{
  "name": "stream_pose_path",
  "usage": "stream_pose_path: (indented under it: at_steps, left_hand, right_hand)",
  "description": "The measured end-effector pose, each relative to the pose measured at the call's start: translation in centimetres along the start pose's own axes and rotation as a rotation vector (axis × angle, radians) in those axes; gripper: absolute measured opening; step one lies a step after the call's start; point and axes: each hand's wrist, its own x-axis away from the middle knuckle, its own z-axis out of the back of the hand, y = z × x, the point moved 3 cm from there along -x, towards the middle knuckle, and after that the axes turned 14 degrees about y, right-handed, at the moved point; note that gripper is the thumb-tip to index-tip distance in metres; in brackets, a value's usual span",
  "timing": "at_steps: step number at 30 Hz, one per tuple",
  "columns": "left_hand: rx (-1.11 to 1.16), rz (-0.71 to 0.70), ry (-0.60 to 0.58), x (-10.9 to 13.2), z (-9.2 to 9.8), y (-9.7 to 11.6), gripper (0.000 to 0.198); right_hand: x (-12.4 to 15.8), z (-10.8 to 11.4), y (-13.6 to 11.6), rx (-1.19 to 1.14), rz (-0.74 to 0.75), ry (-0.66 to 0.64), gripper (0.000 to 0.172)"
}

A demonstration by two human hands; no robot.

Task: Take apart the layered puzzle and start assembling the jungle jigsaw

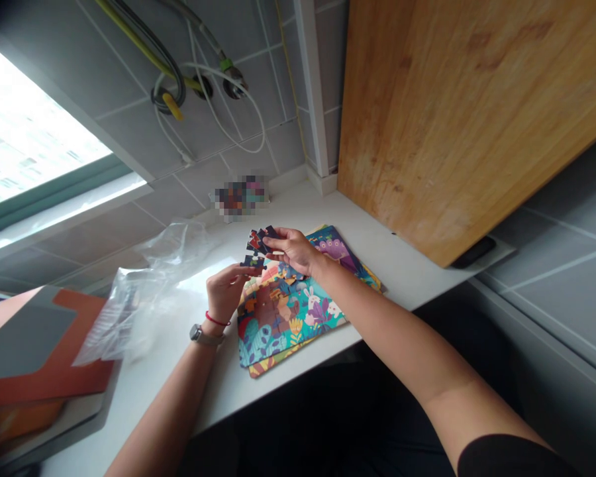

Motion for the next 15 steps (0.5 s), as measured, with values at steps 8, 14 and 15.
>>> stream_pose_path:
  at_steps: [8,14,15]
  left_hand:
    - [0.230,0.357,-0.014,0.5,-0.4,-0.4,0.024]
    - [0.429,0.521,-0.032,0.5,-1.1,0.6,0.040]
    - [0.420,0.528,-0.026,0.5,-1.2,0.5,0.043]
  right_hand:
    - [0.0,-0.5,0.8,0.183,0.150,-0.007,0.032]
    - [0.0,-0.5,1.0,0.278,0.215,-0.063,0.033]
    - [0.0,-0.5,1.0,0.303,0.236,-0.080,0.033]
